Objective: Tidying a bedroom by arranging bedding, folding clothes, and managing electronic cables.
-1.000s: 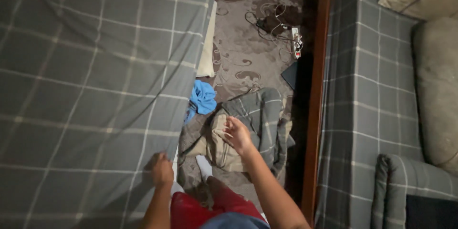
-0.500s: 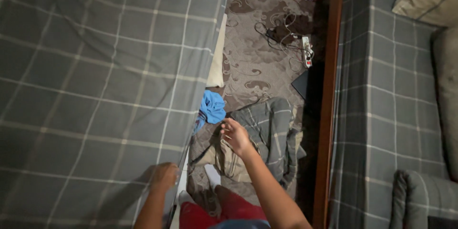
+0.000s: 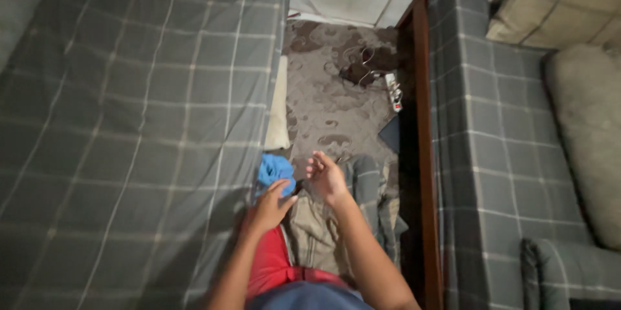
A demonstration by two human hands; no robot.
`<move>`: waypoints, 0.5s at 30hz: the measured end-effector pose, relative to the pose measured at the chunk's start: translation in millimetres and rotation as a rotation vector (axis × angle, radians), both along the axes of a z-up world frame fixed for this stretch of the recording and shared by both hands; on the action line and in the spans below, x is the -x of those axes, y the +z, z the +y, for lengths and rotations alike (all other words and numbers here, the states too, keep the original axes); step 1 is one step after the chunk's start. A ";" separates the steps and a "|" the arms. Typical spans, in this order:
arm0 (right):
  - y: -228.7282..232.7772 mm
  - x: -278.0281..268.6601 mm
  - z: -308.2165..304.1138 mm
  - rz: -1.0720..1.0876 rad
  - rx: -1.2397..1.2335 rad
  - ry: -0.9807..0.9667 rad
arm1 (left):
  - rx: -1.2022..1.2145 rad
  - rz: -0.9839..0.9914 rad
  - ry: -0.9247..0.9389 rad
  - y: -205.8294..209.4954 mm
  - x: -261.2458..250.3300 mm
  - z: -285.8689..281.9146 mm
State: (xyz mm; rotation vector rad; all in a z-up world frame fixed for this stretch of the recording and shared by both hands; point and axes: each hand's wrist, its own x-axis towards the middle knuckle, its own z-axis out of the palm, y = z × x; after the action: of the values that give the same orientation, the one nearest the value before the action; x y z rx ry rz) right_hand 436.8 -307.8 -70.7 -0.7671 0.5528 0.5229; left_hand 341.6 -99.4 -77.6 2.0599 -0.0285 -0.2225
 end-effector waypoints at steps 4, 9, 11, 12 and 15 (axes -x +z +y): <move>11.8 -38.5 -15.0 -0.107 -0.026 -0.048 | 0.109 -0.321 -0.027 14.3 -54.7 -14.4; 34.1 -113.6 -29.8 -0.158 -0.086 -0.134 | 0.104 -0.045 -0.083 13.2 -151.3 -23.9; 45.1 -150.8 -38.4 -0.146 -0.099 -0.152 | 0.084 0.005 -0.096 6.9 -195.5 -33.1; 49.3 -177.7 -35.3 -0.157 -0.105 -0.161 | 0.077 -0.005 -0.106 13.1 -224.3 -31.6; 60.5 -259.2 -32.8 -0.175 -0.042 -0.185 | 0.105 0.054 -0.136 31.8 -311.9 -31.3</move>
State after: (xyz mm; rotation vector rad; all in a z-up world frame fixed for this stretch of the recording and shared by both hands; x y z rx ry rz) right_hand 696.0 -340.6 -10.2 -0.7062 0.4435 0.2925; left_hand 653.5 -130.7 -45.8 1.9478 -0.1448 -0.3536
